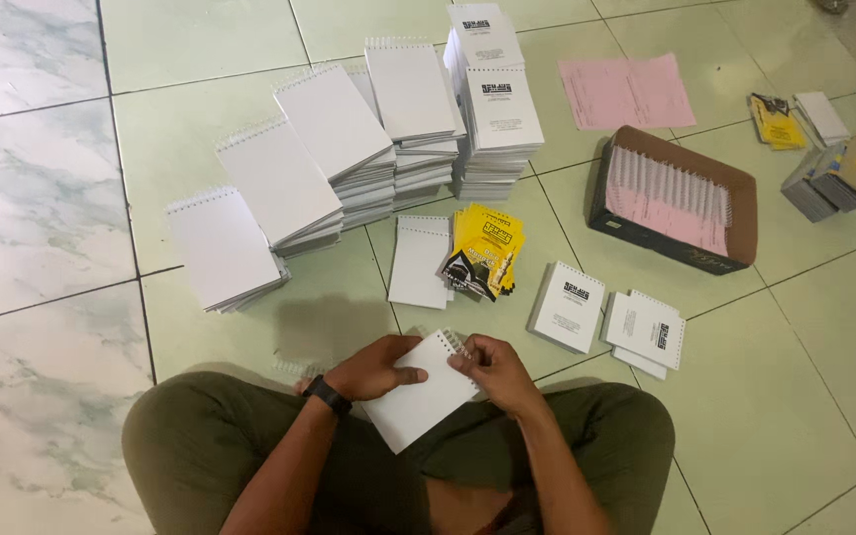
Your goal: The person sits on the floor and assembles spiral-bound notebooks by inserting a metal coil into the holes of a stack of paper. They then place a yellow cover sheet on top of the assembled pages and add a white back cover, stacking the finished notebooks to the side.
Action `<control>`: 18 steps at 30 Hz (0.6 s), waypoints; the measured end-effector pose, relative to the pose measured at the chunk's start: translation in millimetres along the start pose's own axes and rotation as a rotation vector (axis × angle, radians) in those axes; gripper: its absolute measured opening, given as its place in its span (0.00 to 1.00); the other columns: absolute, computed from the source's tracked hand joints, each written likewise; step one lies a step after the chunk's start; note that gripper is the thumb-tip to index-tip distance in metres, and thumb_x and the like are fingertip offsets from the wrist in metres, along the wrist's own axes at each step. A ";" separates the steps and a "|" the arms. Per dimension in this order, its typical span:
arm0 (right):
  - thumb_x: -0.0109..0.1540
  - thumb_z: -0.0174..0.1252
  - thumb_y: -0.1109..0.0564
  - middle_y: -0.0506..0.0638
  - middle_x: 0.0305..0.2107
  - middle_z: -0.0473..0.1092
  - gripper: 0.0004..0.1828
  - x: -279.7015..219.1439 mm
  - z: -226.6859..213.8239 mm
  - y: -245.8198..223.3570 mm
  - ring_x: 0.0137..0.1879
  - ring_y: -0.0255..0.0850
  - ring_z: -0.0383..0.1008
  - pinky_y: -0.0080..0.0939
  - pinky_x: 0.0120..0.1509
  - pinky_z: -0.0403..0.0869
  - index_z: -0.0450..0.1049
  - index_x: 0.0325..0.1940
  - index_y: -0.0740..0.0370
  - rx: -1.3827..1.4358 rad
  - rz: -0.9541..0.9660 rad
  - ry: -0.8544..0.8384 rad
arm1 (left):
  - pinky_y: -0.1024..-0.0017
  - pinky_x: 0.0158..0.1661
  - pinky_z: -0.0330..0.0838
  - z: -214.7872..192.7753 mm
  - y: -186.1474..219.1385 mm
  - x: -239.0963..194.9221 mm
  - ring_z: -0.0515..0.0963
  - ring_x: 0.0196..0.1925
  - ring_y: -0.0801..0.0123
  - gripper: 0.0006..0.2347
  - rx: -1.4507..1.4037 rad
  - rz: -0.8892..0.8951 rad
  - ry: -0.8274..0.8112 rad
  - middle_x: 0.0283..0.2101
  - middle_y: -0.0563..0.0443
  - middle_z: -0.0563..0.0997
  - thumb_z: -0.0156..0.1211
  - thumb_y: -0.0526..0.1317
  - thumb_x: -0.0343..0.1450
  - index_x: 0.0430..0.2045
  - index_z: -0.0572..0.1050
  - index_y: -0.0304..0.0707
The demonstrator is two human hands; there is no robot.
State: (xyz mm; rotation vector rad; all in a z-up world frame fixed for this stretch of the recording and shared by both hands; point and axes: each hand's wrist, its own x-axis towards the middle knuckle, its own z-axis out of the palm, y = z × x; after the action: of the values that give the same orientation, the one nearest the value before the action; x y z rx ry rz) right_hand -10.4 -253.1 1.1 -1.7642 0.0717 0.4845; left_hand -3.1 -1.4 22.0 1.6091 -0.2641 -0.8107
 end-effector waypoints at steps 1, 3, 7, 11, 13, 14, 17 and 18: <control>0.62 0.70 0.53 0.45 0.17 0.61 0.16 -4.3 2.1 -12.7 0.28 0.35 0.61 0.35 0.35 0.61 0.71 0.28 0.60 -0.001 -0.001 0.000 | 0.46 0.69 0.56 -0.9 -3.0 2.3 0.70 0.67 0.43 0.26 0.000 0.001 0.000 0.65 0.33 0.74 0.62 0.47 0.73 0.63 0.69 0.29; 0.61 0.72 0.53 0.46 0.21 0.61 0.13 -12.9 7.5 -38.5 0.30 0.36 0.62 0.36 0.36 0.62 0.76 0.32 0.63 0.003 0.003 0.029 | 0.46 0.69 0.55 -3.5 -9.0 6.0 0.70 0.68 0.46 0.25 -0.003 0.027 0.035 0.65 0.36 0.74 0.62 0.46 0.74 0.63 0.70 0.30; 0.63 0.68 0.55 0.43 0.20 0.62 0.11 -11.5 3.1 -33.2 0.31 0.34 0.60 0.34 0.38 0.62 0.77 0.31 0.61 -0.027 -0.003 -0.071 | 0.49 0.68 0.56 -6.9 -8.0 5.4 0.71 0.67 0.49 0.22 0.026 0.045 0.019 0.63 0.37 0.76 0.62 0.45 0.74 0.62 0.71 0.35; 0.58 0.74 0.56 0.45 0.23 0.61 0.11 -14.9 3.4 -35.8 0.32 0.36 0.61 0.36 0.39 0.63 0.78 0.33 0.63 -0.049 -0.031 0.005 | 0.50 0.67 0.60 -5.7 2.6 -2.0 0.74 0.63 0.53 0.21 -0.025 0.053 0.060 0.61 0.42 0.79 0.62 0.45 0.74 0.60 0.74 0.35; 0.59 0.73 0.55 0.46 0.23 0.62 0.11 -13.7 4.2 -32.4 0.32 0.37 0.62 0.37 0.39 0.63 0.80 0.34 0.66 -0.055 -0.033 0.023 | 0.50 0.66 0.62 -8.4 1.0 -1.7 0.75 0.61 0.54 0.20 -0.020 0.053 0.075 0.60 0.42 0.79 0.62 0.44 0.74 0.59 0.74 0.34; 0.61 0.71 0.55 0.46 0.24 0.62 0.10 -10.2 2.7 -19.2 0.33 0.35 0.61 0.36 0.40 0.63 0.81 0.36 0.65 -0.067 -0.045 0.049 | 0.52 0.65 0.63 -9.8 -3.0 -0.3 0.76 0.60 0.56 0.20 -0.015 0.053 0.075 0.59 0.43 0.80 0.62 0.45 0.74 0.60 0.74 0.37; 0.62 0.70 0.55 0.46 0.25 0.61 0.09 -2.8 2.7 -3.3 0.34 0.35 0.60 0.37 0.40 0.63 0.82 0.39 0.65 -0.116 -0.096 0.109 | 0.54 0.63 0.65 -12.7 -25.2 14.6 0.78 0.57 0.58 0.19 0.021 0.064 0.077 0.57 0.44 0.81 0.61 0.44 0.75 0.60 0.74 0.39; 0.63 0.69 0.56 0.48 0.24 0.62 0.10 -1.3 3.8 -1.6 0.33 0.35 0.60 0.38 0.40 0.64 0.82 0.40 0.66 -0.154 -0.132 0.139 | 0.55 0.61 0.66 -12.9 -34.9 20.7 0.79 0.55 0.58 0.19 0.050 0.072 0.081 0.56 0.42 0.81 0.60 0.43 0.75 0.61 0.73 0.38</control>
State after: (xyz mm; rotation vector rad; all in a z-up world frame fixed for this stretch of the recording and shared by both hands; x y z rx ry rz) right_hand -12.2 -249.3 2.4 -1.9379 0.0157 0.2768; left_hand 10.6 4.1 -17.9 1.6655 -0.2849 -0.6873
